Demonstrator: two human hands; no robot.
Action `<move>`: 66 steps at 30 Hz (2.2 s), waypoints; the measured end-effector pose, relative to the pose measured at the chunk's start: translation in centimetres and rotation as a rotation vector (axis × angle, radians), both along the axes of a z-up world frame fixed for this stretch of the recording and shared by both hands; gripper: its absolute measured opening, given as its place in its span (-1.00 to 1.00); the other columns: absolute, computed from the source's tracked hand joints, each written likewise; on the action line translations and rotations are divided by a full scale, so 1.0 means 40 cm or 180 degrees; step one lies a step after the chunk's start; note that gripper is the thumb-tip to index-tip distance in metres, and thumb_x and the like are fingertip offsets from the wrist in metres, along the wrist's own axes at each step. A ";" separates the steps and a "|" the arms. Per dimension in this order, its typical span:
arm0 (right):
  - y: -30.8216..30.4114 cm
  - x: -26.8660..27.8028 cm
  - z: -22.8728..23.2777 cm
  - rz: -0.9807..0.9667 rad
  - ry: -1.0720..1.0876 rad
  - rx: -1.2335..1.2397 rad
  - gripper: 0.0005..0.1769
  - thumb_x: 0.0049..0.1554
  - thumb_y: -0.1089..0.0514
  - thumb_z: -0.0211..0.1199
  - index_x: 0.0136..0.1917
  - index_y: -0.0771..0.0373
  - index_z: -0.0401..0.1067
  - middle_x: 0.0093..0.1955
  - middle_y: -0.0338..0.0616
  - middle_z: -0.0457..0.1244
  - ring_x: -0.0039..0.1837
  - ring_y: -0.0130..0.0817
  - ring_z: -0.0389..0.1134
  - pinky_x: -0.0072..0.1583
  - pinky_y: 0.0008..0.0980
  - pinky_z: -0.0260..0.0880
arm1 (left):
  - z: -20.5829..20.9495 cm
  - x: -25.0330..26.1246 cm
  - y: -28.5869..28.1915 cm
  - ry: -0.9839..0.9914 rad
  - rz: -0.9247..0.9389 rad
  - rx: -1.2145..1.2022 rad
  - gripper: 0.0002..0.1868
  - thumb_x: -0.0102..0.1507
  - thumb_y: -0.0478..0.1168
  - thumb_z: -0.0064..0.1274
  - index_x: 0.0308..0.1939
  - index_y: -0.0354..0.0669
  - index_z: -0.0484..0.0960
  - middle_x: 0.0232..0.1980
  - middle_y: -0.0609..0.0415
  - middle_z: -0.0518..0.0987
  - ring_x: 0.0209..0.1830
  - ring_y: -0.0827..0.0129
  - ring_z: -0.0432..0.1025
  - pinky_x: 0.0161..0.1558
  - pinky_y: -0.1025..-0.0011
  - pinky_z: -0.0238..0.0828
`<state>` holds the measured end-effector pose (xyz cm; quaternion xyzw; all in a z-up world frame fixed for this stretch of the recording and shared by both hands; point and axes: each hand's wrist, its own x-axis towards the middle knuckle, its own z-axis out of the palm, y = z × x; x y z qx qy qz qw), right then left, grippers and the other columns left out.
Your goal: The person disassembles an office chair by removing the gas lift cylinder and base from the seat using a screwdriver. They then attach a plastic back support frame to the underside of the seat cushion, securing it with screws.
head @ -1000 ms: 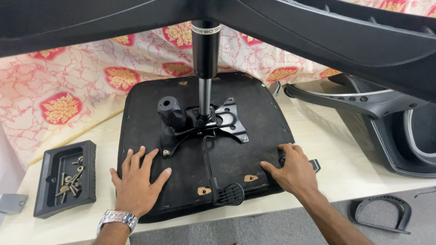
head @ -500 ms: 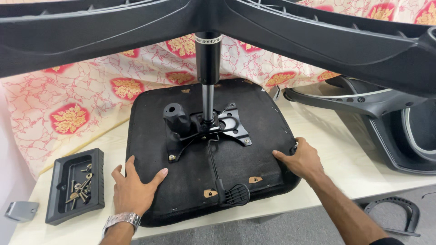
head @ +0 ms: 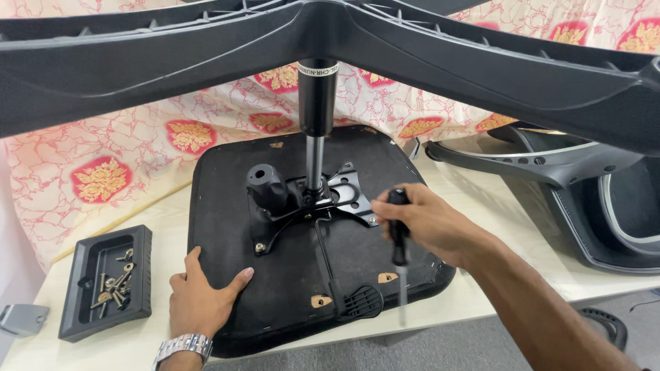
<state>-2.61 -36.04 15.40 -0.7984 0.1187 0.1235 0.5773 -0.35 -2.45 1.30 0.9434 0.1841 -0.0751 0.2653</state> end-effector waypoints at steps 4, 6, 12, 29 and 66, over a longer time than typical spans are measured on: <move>0.142 0.046 0.085 0.0800 -0.1138 0.0309 -0.64 0.31 -0.11 0.11 -0.05 0.24 0.43 -0.20 -0.16 0.27 -0.11 -0.50 0.28 0.02 -0.45 0.31 | -0.005 0.000 0.008 0.0064 -0.0042 -0.0051 0.30 -0.10 0.44 0.31 0.58 0.10 0.05 0.28 -0.34 0.33 0.16 -0.17 0.46 0.16 0.04 0.48; 0.186 0.068 0.117 0.0911 -0.1493 0.0449 -0.65 0.30 -0.13 0.07 0.03 0.19 0.40 0.01 -0.20 0.35 -0.02 -0.60 0.24 0.12 -0.51 0.28 | 0.003 -0.002 0.017 0.0098 -0.0177 -0.0053 0.31 -0.13 0.38 0.39 0.56 0.10 0.06 0.29 -0.31 0.33 0.21 -0.15 0.41 0.20 0.05 0.44; 0.286 0.109 0.116 0.1171 -0.1784 0.0558 -0.66 0.28 -0.15 0.09 0.05 0.15 0.30 0.15 -0.15 0.41 -0.07 -0.58 0.22 -0.07 -0.46 0.28 | 0.059 -0.050 0.036 -0.0252 -0.0480 0.0075 -0.02 -0.15 0.12 0.53 0.31 0.10 0.44 0.35 -0.10 0.33 0.38 -0.01 0.21 0.33 0.13 0.28; 0.336 0.104 0.003 0.1593 -0.1871 -0.0039 -0.69 0.27 -0.08 0.17 -0.01 0.20 0.28 -0.06 -0.28 0.30 -0.17 -0.63 0.13 -0.10 -0.50 0.26 | 0.070 0.012 0.002 -0.0669 -0.1247 -0.0495 -0.24 -0.05 -0.16 0.41 0.23 0.32 0.55 0.15 0.31 0.61 0.39 0.22 0.21 0.46 0.19 0.06; 0.347 0.078 0.050 0.1964 -0.2290 -0.1208 -0.77 0.28 0.06 0.18 0.03 0.24 0.25 -0.16 -0.14 0.29 -0.12 -0.34 0.33 -0.04 -0.19 0.33 | 0.007 -0.020 -0.014 -0.0099 -0.1491 -0.0353 -0.31 0.21 -0.04 0.17 0.40 0.56 0.32 0.53 0.31 0.07 0.66 0.19 -0.39 0.53 -0.03 -0.33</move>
